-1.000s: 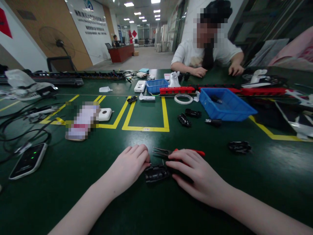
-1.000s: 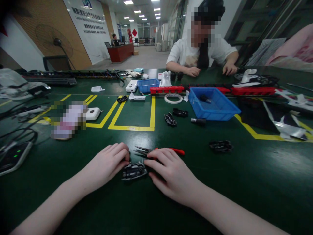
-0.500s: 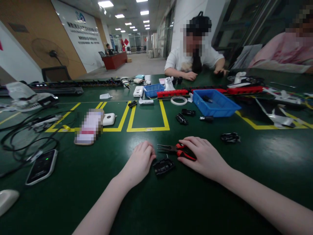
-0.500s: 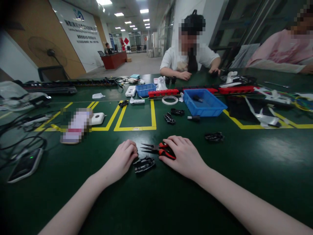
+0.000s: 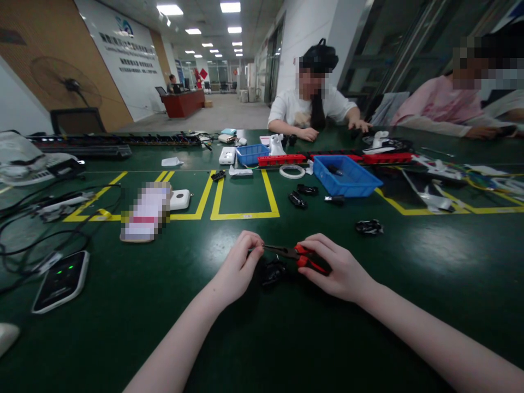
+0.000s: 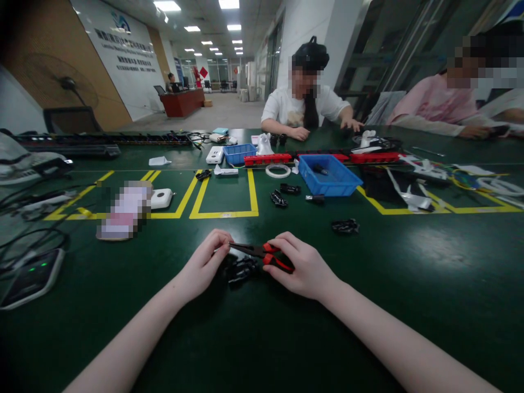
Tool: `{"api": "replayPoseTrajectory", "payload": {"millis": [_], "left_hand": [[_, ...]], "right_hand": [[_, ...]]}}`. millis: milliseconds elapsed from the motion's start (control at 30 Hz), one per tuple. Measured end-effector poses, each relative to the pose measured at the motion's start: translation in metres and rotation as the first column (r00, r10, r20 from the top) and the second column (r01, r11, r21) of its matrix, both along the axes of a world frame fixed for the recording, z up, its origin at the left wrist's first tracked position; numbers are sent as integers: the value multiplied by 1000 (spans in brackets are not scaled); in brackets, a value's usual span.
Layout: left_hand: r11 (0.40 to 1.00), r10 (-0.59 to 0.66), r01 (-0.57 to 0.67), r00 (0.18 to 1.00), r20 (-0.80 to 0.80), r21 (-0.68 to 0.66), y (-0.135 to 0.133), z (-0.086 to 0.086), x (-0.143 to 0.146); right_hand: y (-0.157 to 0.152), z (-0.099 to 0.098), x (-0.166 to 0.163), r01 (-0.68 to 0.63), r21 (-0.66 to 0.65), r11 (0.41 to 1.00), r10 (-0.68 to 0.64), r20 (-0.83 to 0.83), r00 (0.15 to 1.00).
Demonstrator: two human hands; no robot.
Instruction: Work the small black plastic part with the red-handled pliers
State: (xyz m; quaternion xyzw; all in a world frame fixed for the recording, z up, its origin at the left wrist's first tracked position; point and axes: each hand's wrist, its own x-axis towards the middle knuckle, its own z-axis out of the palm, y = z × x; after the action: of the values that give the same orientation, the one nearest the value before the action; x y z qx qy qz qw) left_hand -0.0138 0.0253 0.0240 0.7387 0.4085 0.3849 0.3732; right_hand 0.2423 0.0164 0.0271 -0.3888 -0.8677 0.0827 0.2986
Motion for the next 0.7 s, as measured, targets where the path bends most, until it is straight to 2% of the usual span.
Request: {"api": "replayPoseTrajectory", "payload": {"millis": [167,533,600,700], "left_hand": [[986,-48,49,999,15,-160,-1,1,0],[981,-6,26,995,101,-194,1,4,-3],[985,-30,35,999,30,-169,0,8,-8],[989,-132,112,965,-226,-101,-6,16,-12]], "right_hand": [[1,-1,2,-19,-18,1000,19,-17,1000],[3,4,12,-45,-58,997,42,-47,998],[4,5,17,-55,-43,998,53,-46,998],[3,4,22,-94,-14,995,93,-65,994]]}}
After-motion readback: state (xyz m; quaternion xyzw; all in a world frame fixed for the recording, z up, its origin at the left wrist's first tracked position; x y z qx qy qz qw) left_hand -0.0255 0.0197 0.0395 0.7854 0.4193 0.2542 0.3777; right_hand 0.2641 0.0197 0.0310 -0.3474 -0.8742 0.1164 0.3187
